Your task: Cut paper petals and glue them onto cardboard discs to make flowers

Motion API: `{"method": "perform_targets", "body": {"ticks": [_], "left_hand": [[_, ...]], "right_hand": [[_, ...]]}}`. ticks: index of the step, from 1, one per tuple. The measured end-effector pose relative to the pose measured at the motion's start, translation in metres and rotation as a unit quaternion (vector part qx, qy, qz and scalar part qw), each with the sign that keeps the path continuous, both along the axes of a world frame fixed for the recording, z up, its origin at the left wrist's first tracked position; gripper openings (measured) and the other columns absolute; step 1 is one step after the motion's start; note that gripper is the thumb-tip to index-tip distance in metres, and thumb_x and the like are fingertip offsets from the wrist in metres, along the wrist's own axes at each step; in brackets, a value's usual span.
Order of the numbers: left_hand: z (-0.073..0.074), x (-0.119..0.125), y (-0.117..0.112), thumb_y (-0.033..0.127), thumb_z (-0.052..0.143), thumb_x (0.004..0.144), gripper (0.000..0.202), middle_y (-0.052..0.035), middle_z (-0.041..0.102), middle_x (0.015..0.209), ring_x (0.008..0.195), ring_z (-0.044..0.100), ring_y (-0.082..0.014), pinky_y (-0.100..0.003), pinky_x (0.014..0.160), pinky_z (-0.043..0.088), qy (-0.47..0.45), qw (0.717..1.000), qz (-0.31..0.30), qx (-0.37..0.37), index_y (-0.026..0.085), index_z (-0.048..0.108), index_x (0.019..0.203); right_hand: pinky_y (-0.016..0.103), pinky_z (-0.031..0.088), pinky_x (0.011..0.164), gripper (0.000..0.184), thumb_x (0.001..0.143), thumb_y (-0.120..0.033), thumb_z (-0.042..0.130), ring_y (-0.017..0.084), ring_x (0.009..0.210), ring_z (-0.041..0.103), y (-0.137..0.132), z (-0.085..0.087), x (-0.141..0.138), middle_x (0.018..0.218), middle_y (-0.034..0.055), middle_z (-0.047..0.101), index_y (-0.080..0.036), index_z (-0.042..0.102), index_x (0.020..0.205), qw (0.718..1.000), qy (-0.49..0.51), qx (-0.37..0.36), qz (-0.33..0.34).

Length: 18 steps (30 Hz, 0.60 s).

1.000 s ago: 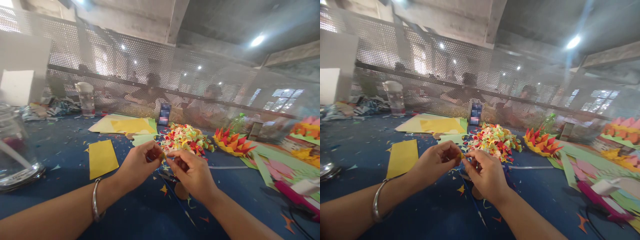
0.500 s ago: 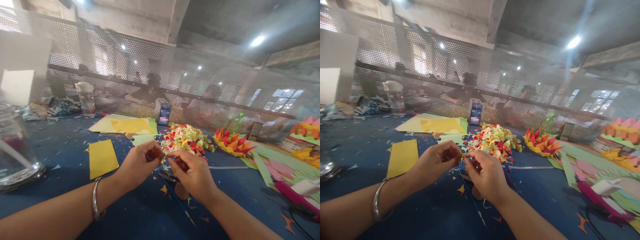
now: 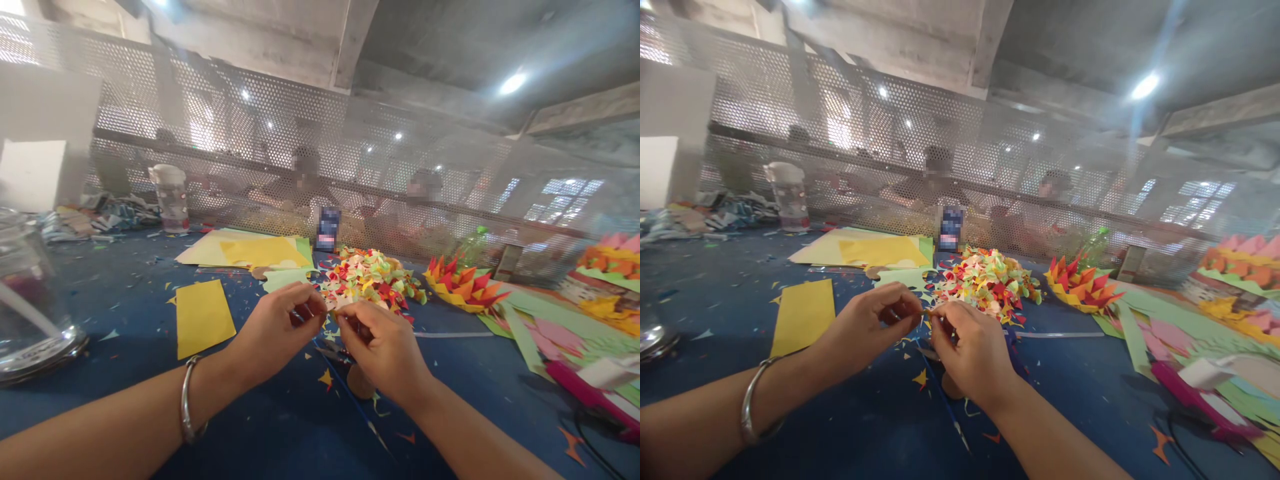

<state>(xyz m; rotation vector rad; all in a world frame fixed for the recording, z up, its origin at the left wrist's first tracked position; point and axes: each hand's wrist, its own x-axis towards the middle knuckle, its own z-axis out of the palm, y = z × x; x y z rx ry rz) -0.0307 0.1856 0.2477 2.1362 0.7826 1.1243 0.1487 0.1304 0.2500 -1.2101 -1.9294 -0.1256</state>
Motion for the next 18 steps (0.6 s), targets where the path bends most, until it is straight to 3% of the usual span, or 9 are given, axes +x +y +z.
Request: {"method": "perform_targets", "body": {"ticks": [7,12,18], "left_hand": [[0.0005,-0.0031,0.0000,0.021,0.055,0.089,0.015,-0.0031,0.057,0.092,0.079,0.059,-0.0131,-0.024,0.072,0.052,-0.006,0.996,-0.009,0.094,0.023,0.069,0.095],[-0.0002,-0.0045,-0.0016,0.017,0.050,0.091,0.026,-0.0036,0.057,0.102,0.084,0.059,-0.0127,-0.026,0.076,0.050,0.044,0.987,-0.014,0.154,0.026,0.067,0.109],[-0.0016,-0.0050,-0.0039,0.010,0.051,0.087,0.030,-0.0021,0.056,0.103,0.075,0.057,-0.0106,-0.024,0.065,0.046,0.087,0.982,-0.009,0.168,0.026,0.062,0.109]], "right_hand": [[0.028,0.044,0.055,0.013,0.088,-0.018,0.053,0.014,0.057,0.055,-0.0001,-0.0007,0.0002,0.066,0.0007,0.062,-0.019,0.066,0.083,1.000,0.003,-0.005,0.008],[0.028,0.041,0.055,0.012,0.086,-0.016,0.054,0.014,0.056,0.052,-0.0006,-0.0001,0.0003,0.064,-0.0001,0.059,-0.018,0.063,0.077,1.000,0.002,-0.003,0.005],[0.027,0.040,0.055,0.014,0.088,-0.018,0.054,0.013,0.056,0.051,-0.0014,0.0011,-0.0013,0.063,-0.0006,0.058,-0.018,0.063,0.077,1.000,0.005,-0.010,0.011]]}}
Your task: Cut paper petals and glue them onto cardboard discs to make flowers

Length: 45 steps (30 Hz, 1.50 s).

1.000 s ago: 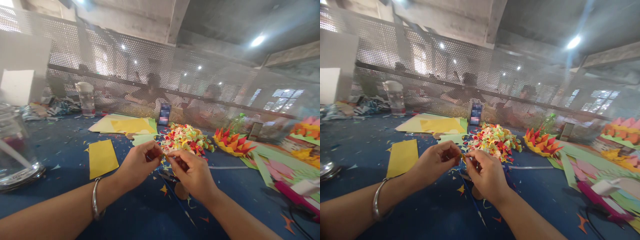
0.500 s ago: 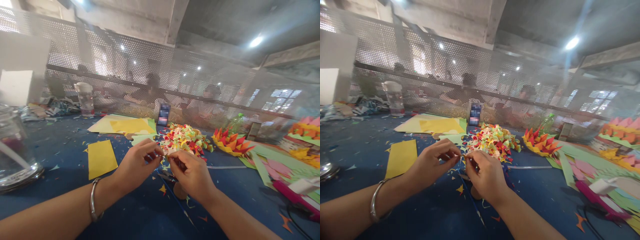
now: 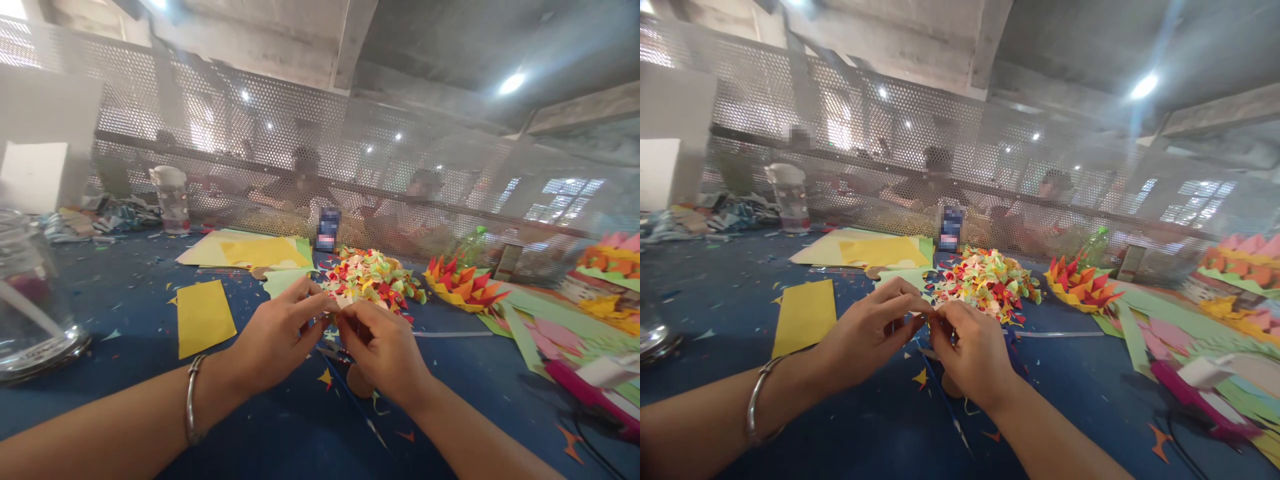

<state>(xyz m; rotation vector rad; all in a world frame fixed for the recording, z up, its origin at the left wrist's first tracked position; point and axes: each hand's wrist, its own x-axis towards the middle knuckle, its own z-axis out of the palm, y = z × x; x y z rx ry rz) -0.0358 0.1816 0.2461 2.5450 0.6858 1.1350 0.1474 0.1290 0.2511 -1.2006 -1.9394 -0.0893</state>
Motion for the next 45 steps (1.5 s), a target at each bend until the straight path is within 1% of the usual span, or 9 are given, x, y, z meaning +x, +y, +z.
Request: {"method": "perform_targets", "body": {"ticks": [6,14,19,24,27,31,34,38,45], "left_hand": [[-0.001,-0.001,0.005,0.007,0.050,0.085,0.032,0.0000,0.059,0.098,0.076,0.059,-0.0108,-0.023,0.062,0.045,0.007,1.000,-0.014,0.021,0.027,0.063,0.106],[-0.001,-0.004,0.011,0.011,0.052,0.088,0.029,-0.0003,0.061,0.111,0.092,0.063,-0.0122,-0.026,0.078,0.049,0.009,0.996,-0.025,0.081,0.029,0.066,0.106],[0.000,-0.005,0.008,0.009,0.054,0.085,0.020,0.0006,0.059,0.110,0.084,0.061,-0.0101,-0.024,0.072,0.048,0.011,0.997,-0.030,0.074,0.024,0.066,0.090],[0.002,-0.004,0.007,0.006,0.053,0.082,0.022,0.0000,0.054,0.114,0.083,0.058,-0.0103,-0.027,0.074,0.047,0.017,0.997,-0.030,0.063,0.024,0.064,0.089],[0.001,-0.003,0.009,0.003,0.054,0.078,0.026,-0.0003,0.053,0.110,0.086,0.057,-0.0110,-0.026,0.075,0.047,0.001,0.999,-0.028,0.030,0.024,0.062,0.092],[-0.003,-0.002,0.015,0.002,0.055,0.075,0.026,0.0011,0.054,0.104,0.073,0.056,-0.0071,-0.022,0.066,0.047,-0.011,0.998,-0.045,-0.030,0.023,0.060,0.091],[-0.003,-0.001,0.018,0.002,0.055,0.073,0.024,0.0012,0.058,0.096,0.071,0.057,-0.0078,-0.022,0.062,0.046,-0.005,0.997,-0.053,-0.049,0.021,0.060,0.086],[0.001,-0.003,0.020,0.005,0.052,0.078,0.017,0.0008,0.059,0.086,0.071,0.057,-0.0090,-0.023,0.066,0.048,-0.017,0.997,-0.048,-0.053,0.019,0.061,0.080],[0.004,-0.007,0.019,0.005,0.050,0.078,0.018,0.0008,0.058,0.085,0.074,0.057,-0.0100,-0.024,0.069,0.049,-0.013,0.999,-0.025,-0.037,0.020,0.060,0.082]], "right_hand": [[0.025,0.041,0.055,0.017,0.090,-0.020,0.053,0.012,0.055,0.052,0.000,0.000,0.002,0.061,-0.0018,0.058,-0.019,0.060,0.074,1.000,0.011,-0.024,0.007],[0.024,0.038,0.051,0.017,0.089,-0.020,0.053,0.010,0.051,0.047,0.000,0.002,0.002,0.060,-0.0030,0.054,-0.018,0.059,0.074,0.999,0.021,-0.045,0.008],[0.024,0.037,0.050,0.019,0.090,-0.022,0.052,0.010,0.050,0.046,0.000,0.003,0.003,0.059,-0.0028,0.053,-0.018,0.059,0.073,0.998,0.024,-0.055,0.004],[0.024,0.038,0.051,0.017,0.090,-0.023,0.053,0.011,0.051,0.047,0.001,0.000,0.004,0.061,-0.0021,0.055,-0.018,0.061,0.076,0.998,0.032,-0.055,0.001],[0.025,0.038,0.052,0.017,0.090,-0.023,0.053,0.011,0.052,0.048,0.001,0.000,0.004,0.061,-0.0014,0.055,-0.018,0.061,0.076,0.998,0.038,-0.050,-0.001],[0.025,0.039,0.052,0.017,0.089,-0.023,0.052,0.012,0.053,0.049,0.001,0.002,0.003,0.062,-0.0010,0.055,-0.018,0.061,0.076,0.998,0.038,-0.051,0.004],[0.025,0.039,0.051,0.017,0.089,-0.024,0.052,0.011,0.052,0.049,0.001,0.003,0.003,0.060,-0.0018,0.054,-0.018,0.061,0.076,0.997,0.035,-0.064,0.008],[0.024,0.040,0.052,0.020,0.092,-0.029,0.052,0.012,0.054,0.050,0.001,0.005,0.007,0.062,-0.0017,0.055,-0.019,0.061,0.077,0.996,0.035,-0.087,0.003],[0.024,0.039,0.053,0.027,0.093,-0.038,0.050,0.013,0.056,0.049,0.006,0.015,0.031,0.063,-0.0013,0.056,-0.019,0.060,0.077,0.992,0.037,-0.109,-0.058]]}}
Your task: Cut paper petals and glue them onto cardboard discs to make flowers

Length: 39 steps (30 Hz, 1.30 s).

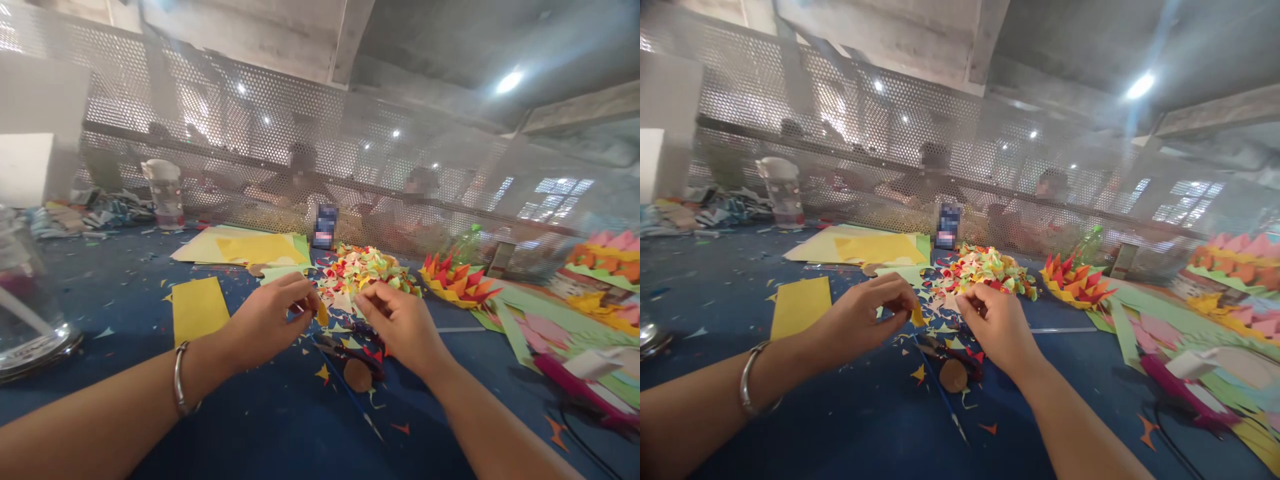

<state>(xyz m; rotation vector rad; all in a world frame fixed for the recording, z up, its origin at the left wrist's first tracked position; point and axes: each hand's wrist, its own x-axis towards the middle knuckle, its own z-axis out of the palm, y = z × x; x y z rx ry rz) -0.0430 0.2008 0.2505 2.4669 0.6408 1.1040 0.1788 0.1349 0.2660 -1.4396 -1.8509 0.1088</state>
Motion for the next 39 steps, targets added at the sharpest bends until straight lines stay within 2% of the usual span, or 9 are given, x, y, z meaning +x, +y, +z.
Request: {"method": "perform_targets", "body": {"ticks": [6,10,16,22,24,26,29,33,39], "left_hand": [[-0.002,0.000,0.001,0.005,0.050,0.076,0.016,0.0006,0.055,0.084,0.074,0.055,-0.0107,-0.025,0.069,0.047,-0.003,1.000,0.000,0.030,0.020,0.055,0.080],[-0.001,-0.001,0.002,0.004,0.051,0.076,0.017,0.0010,0.055,0.084,0.074,0.054,-0.0110,-0.025,0.069,0.046,-0.001,0.999,0.005,0.039,0.020,0.054,0.080],[-0.002,0.000,0.001,0.004,0.050,0.075,0.017,0.0008,0.056,0.082,0.073,0.055,-0.0114,-0.025,0.069,0.046,0.012,0.999,0.009,0.038,0.020,0.054,0.080],[0.000,-0.001,0.002,0.006,0.050,0.076,0.015,0.0005,0.057,0.080,0.072,0.055,-0.0113,-0.025,0.068,0.046,0.005,0.999,0.018,0.039,0.019,0.055,0.077],[0.000,-0.002,0.002,0.005,0.050,0.075,0.015,0.0005,0.057,0.081,0.072,0.055,-0.0110,-0.025,0.069,0.047,-0.007,0.999,0.010,0.031,0.019,0.055,0.077],[0.000,-0.002,0.003,0.006,0.051,0.074,0.015,0.0004,0.058,0.081,0.072,0.056,-0.0108,-0.024,0.069,0.047,-0.014,1.000,0.003,0.019,0.019,0.057,0.077],[-0.001,-0.002,0.004,0.006,0.051,0.073,0.015,0.0002,0.059,0.080,0.071,0.057,-0.0106,-0.024,0.068,0.049,-0.016,1.000,0.002,0.000,0.019,0.059,0.077],[-0.001,-0.001,0.004,0.007,0.052,0.072,0.015,0.0006,0.061,0.079,0.069,0.057,-0.0105,-0.024,0.066,0.049,-0.026,1.000,0.005,-0.015,0.019,0.060,0.077],[-0.006,0.001,0.007,0.011,0.054,0.072,0.012,-0.0004,0.064,0.077,0.069,0.061,-0.0116,-0.025,0.065,0.052,-0.028,0.999,-0.019,-0.031,0.020,0.061,0.077]], "right_hand": [[0.026,0.036,0.051,0.029,0.089,-0.040,0.055,0.015,0.053,0.052,-0.022,0.010,0.031,0.058,-0.0007,0.059,-0.020,0.060,0.068,0.995,-0.056,-0.052,-0.069],[0.028,0.034,0.050,0.029,0.085,-0.048,0.057,0.019,0.051,0.054,-0.047,0.001,0.051,0.058,0.0003,0.061,-0.023,0.061,0.071,0.964,-0.113,-0.163,-0.177],[0.028,0.034,0.054,0.019,0.066,-0.034,0.075,0.018,0.054,0.051,-0.052,-0.021,0.061,0.056,-0.0026,0.056,-0.021,0.061,0.067,0.965,0.064,-0.201,-0.158],[0.026,0.043,0.050,0.018,0.078,-0.038,0.060,0.014,0.054,0.051,-0.054,-0.020,0.059,0.064,-0.0039,0.053,-0.020,0.057,0.077,0.934,0.245,-0.228,-0.124],[0.024,0.044,0.053,0.018,0.076,-0.035,0.065,0.011,0.055,0.050,-0.059,-0.017,0.060,0.069,-0.0020,0.056,-0.019,0.057,0.074,0.890,0.385,-0.228,-0.092],[0.022,0.044,0.053,0.018,0.069,-0.029,0.072,0.009,0.052,0.046,-0.063,-0.014,0.060,0.068,-0.0009,0.056,-0.016,0.061,0.067,0.805,0.537,-0.248,-0.037],[0.021,0.044,0.051,0.020,0.068,-0.028,0.075,0.008,0.052,0.040,-0.068,-0.012,0.057,0.063,-0.0007,0.049,-0.014,0.063,0.059,0.720,0.639,-0.265,0.057],[0.020,0.042,0.048,0.023,0.072,-0.030,0.074,0.008,0.050,0.034,-0.072,-0.014,0.044,0.062,-0.0026,0.041,-0.015,0.062,0.059,0.670,0.689,-0.247,0.124],[0.016,0.038,0.044,0.017,0.077,-0.026,0.072,0.005,0.047,0.030,-0.075,-0.013,0.025,0.063,-0.0063,0.035,-0.012,0.068,0.087,0.627,0.734,-0.201,0.164]]}}
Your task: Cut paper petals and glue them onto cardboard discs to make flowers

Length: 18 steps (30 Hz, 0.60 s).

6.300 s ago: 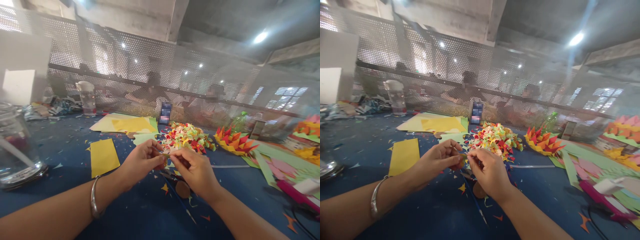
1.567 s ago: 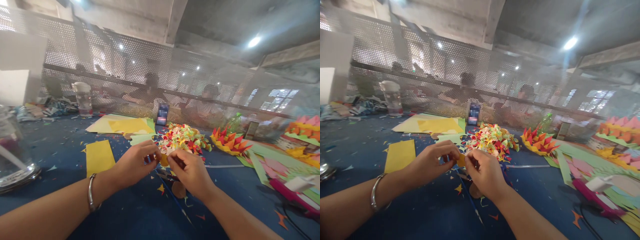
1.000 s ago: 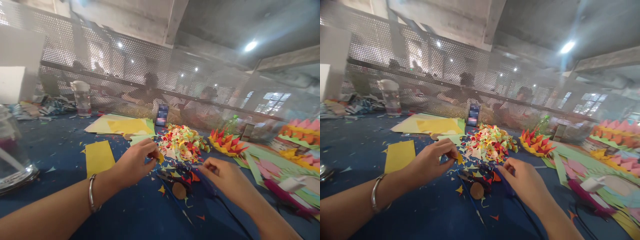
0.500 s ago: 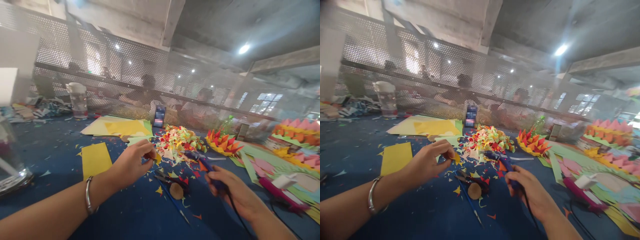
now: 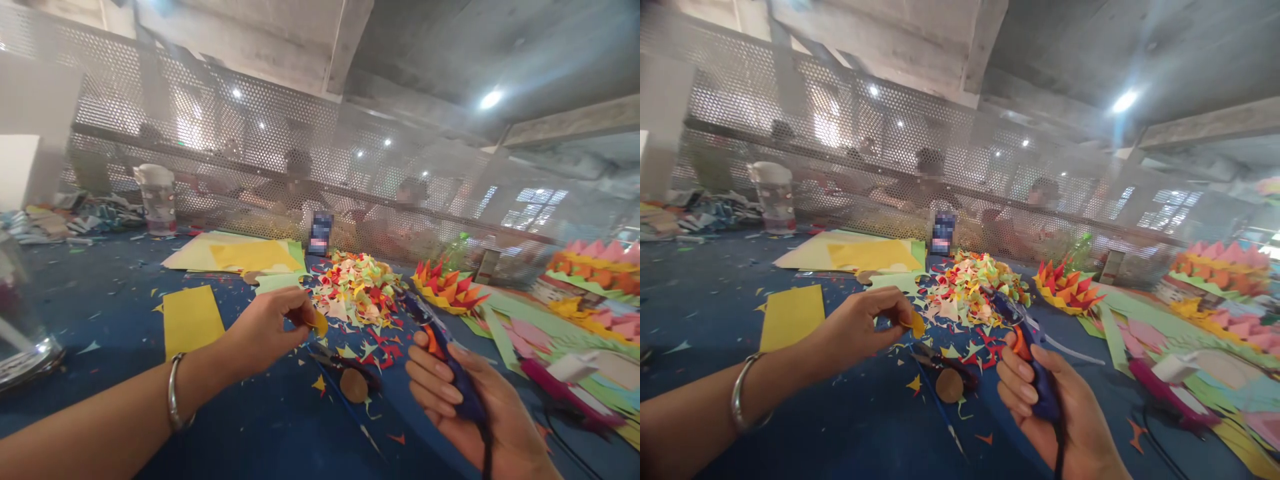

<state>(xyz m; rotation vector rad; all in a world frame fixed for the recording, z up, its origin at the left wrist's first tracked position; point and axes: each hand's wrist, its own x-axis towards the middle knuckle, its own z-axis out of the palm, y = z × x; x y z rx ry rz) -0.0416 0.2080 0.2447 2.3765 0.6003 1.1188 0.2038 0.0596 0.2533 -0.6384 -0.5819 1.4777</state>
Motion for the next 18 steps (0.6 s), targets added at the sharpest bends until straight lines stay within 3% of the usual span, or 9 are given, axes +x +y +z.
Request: {"method": "perform_targets", "body": {"ticks": [6,10,13,18], "left_hand": [[-0.002,0.002,0.002,0.017,0.056,0.074,0.005,-0.0008,0.066,0.078,0.068,0.063,-0.0116,-0.026,0.067,0.054,-0.014,0.999,-0.015,-0.043,0.019,0.059,0.077],[-0.001,0.001,0.001,0.017,0.056,0.075,0.005,-0.0008,0.066,0.080,0.070,0.063,-0.0115,-0.026,0.069,0.055,-0.022,0.998,-0.021,-0.050,0.020,0.059,0.078],[-0.001,0.000,0.000,0.012,0.056,0.074,0.009,-0.0005,0.065,0.080,0.071,0.062,-0.0113,-0.026,0.069,0.054,-0.018,0.999,-0.028,-0.036,0.020,0.060,0.078],[0.000,-0.001,-0.005,0.006,0.053,0.071,0.016,0.0008,0.062,0.078,0.070,0.060,-0.0107,-0.024,0.066,0.051,-0.004,0.999,-0.033,-0.002,0.020,0.059,0.078]], "right_hand": [[0.016,0.037,0.043,0.012,0.080,-0.027,0.069,0.005,0.046,0.026,0.001,0.005,-0.009,0.066,-0.0051,0.038,-0.016,0.065,0.077,0.998,-0.015,0.053,-0.008],[0.022,0.040,0.050,0.024,0.082,-0.040,0.067,0.010,0.052,0.038,0.005,-0.005,-0.011,0.064,-0.0013,0.047,-0.018,0.065,0.074,0.984,-0.169,0.031,-0.039],[0.025,0.040,0.053,0.030,0.081,-0.048,0.068,0.014,0.056,0.047,0.002,-0.013,-0.014,0.059,0.0007,0.055,-0.019,0.067,0.076,0.939,-0.323,-0.023,-0.114],[0.030,0.044,0.059,0.045,0.075,-0.060,0.067,0.020,0.063,0.056,-0.006,-0.020,-0.023,0.063,0.0034,0.060,-0.020,0.063,0.055,0.837,-0.503,-0.064,-0.203]]}}
